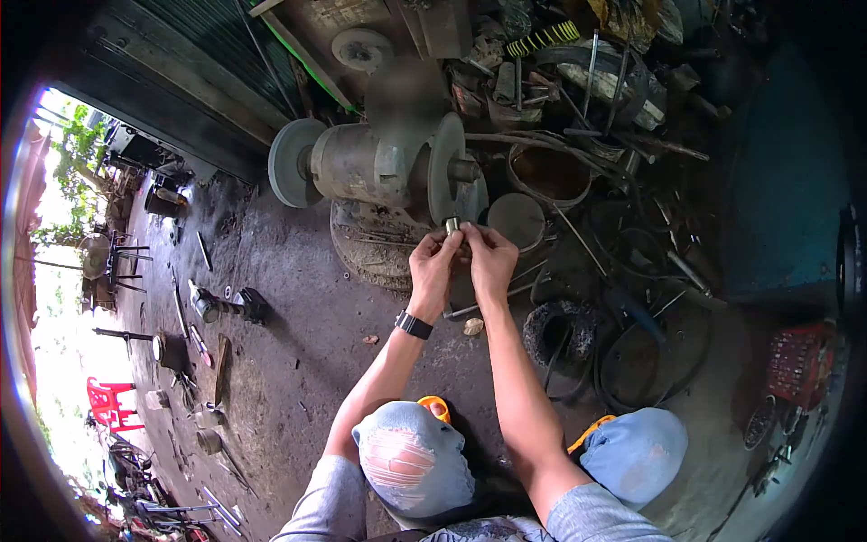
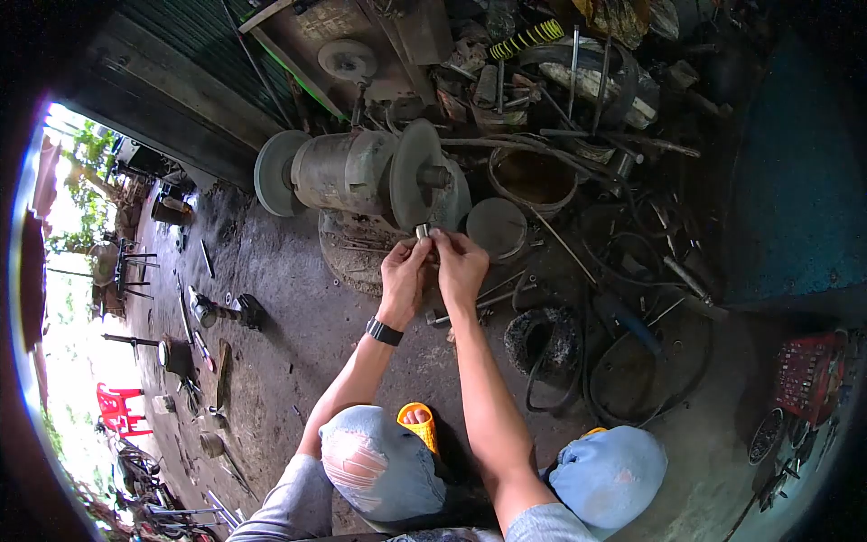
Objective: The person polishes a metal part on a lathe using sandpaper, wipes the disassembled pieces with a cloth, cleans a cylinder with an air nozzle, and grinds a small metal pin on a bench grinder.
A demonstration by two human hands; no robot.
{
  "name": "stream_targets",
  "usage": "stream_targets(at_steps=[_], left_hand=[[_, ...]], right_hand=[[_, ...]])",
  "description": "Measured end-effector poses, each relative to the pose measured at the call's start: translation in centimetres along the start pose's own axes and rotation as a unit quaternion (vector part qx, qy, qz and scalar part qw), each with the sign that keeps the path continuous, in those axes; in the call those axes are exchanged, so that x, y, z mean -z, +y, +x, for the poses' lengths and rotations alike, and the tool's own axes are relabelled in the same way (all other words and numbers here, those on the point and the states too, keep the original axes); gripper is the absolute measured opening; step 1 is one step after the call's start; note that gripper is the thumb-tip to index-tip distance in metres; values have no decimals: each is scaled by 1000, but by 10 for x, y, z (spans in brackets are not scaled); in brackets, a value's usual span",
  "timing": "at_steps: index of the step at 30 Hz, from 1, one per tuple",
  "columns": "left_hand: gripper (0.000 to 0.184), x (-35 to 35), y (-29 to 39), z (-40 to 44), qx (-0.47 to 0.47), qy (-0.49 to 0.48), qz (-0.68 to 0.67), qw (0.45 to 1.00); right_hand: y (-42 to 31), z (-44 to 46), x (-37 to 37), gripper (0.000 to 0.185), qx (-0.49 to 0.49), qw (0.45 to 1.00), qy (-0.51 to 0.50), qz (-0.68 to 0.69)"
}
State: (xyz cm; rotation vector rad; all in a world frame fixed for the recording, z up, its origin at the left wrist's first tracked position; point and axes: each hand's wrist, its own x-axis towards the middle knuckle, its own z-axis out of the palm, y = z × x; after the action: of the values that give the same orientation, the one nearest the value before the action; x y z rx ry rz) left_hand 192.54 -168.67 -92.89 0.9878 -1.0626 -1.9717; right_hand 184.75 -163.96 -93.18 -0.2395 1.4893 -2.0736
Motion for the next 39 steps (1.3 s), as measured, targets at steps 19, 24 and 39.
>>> stream_targets(at_steps=[19, 24, 39], left_hand=[[19, -3, -5, 3, 1, 22, -45, 999], [22, -3, 3, 0, -5, 25, 54, 998], [20, -1, -4, -1, 28, 20, -72, 997]], right_hand=[[3, 0, -1, 17, 85, 992, -4, -97], [1, -3, 2, 22, -45, 998, 12, 34], [-6, -4, -6, 18, 179, 970, 13, -163]])
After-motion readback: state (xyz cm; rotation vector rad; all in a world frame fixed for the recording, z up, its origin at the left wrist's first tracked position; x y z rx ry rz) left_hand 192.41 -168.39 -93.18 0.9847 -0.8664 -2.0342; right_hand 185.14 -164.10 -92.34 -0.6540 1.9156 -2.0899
